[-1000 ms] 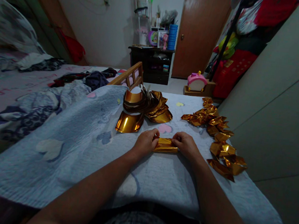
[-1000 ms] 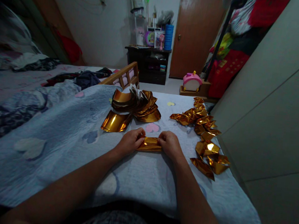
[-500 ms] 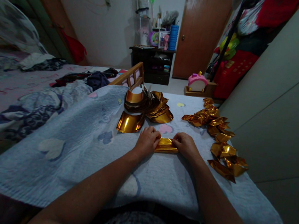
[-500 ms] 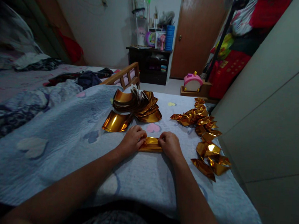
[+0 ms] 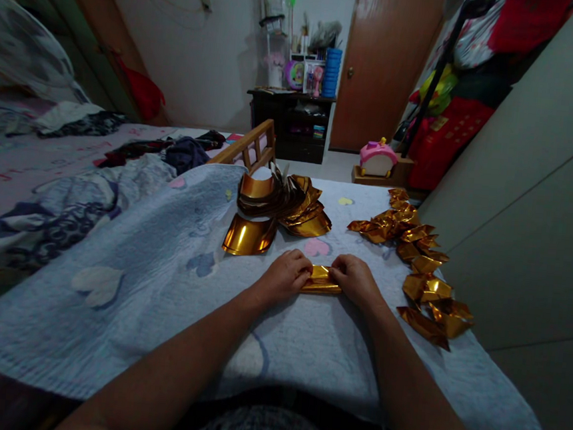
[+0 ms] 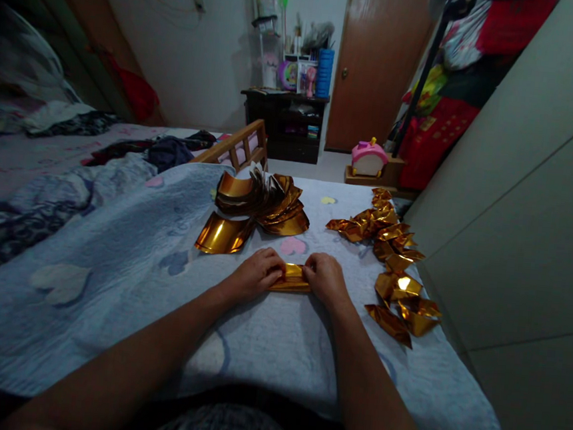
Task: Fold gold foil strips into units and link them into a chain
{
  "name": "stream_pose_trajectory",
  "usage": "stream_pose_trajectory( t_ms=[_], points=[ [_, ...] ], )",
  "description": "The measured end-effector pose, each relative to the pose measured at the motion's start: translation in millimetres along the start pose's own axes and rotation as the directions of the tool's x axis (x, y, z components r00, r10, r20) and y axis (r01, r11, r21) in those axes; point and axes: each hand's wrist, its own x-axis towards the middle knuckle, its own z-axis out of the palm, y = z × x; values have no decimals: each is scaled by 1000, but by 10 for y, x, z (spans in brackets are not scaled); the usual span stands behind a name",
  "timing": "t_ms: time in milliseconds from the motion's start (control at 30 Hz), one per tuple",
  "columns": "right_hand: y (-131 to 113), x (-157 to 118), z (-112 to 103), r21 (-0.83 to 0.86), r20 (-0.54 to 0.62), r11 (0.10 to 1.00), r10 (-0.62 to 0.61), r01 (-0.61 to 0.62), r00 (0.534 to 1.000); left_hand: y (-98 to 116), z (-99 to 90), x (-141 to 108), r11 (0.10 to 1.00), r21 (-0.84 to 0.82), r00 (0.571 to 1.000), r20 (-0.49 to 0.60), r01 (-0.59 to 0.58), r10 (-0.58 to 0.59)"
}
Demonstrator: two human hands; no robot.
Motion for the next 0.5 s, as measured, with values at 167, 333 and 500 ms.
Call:
stream_pose_trajectory(
  t_ms=[167, 333, 500],
  points=[
    [-5, 0, -10, 18, 7, 1000, 10, -10, 1000, -6, 19, -14, 999, 50, 999, 33, -9, 8],
    [-22, -2, -34, 24, 17, 1000, 4, -4, 1000, -13, 19, -36, 996, 77, 998, 60, -36, 31],
    [-16, -1, -31, 17, 33, 1000, 17, -18, 999, 3, 28, -48, 990, 133, 997, 52, -54, 47]
  ],
)
